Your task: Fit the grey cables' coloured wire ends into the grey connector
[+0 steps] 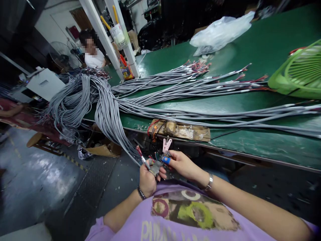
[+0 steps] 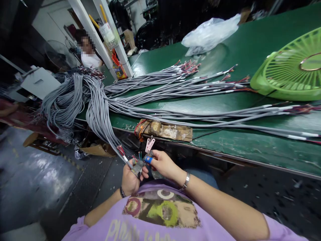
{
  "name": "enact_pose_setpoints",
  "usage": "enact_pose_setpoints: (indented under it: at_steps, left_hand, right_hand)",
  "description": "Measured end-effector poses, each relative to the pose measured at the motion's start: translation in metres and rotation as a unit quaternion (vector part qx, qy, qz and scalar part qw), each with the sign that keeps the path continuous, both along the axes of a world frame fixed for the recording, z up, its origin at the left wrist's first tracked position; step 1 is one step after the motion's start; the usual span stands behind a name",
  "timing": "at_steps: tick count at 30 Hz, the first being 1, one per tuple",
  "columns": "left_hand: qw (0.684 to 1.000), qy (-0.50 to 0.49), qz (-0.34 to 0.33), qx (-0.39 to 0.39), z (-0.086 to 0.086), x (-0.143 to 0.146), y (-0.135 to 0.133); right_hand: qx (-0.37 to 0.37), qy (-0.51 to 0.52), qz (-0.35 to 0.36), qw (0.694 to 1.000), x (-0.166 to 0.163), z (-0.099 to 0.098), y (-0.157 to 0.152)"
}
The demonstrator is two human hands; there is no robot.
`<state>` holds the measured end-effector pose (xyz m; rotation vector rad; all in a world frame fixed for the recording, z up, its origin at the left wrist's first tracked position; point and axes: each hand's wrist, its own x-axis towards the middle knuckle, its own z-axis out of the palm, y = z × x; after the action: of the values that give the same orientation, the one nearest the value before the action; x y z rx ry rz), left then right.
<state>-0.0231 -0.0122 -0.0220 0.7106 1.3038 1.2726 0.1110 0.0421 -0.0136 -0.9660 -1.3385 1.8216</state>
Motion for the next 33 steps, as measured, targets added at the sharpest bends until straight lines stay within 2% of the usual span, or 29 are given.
enact_pose_setpoints:
  at_steps: [6,10,16,18,24,28,33]
  left_hand:
    - [0.999,-0.018,0.027,0.009,0.003,-0.001,0.001]
    - [1.0,0.007,0.0,0.023,0.0,-0.003,0.0]
    - [0.997,0.054,-0.04,0.023,-0.005,-0.004,-0.002]
    - [0.997,0.061,-0.042,0.017,-0.006,-0.004,-0.003]
    - [0.999,0.029,-0.006,0.02,-0.004,-0.002,-0.002]
    - [1.0,-0.008,0.016,0.019,0.0,-0.001,-0.001]
    - [0.999,-0.029,0.036,0.017,0.001,-0.001,-0.001]
  right_hand:
    - [-0.015,0.012,-0.001,1.0,-0.001,-0.004,-0.001]
    - [-0.009,0.025,0.011,1.0,-0.006,0.001,-0.001]
    - [-0.018,0.068,0.089,0.994,-0.013,0.009,0.0]
    - [-0.014,0.067,0.096,0.993,-0.012,0.01,-0.001]
    - [-0.037,0.085,0.037,0.995,-0.012,0.006,-0.005]
    - [-0.065,0.123,0.027,0.99,-0.013,0.001,-0.008]
    - [-0.067,0.078,-0.018,0.995,-0.013,0.001,-0.006]
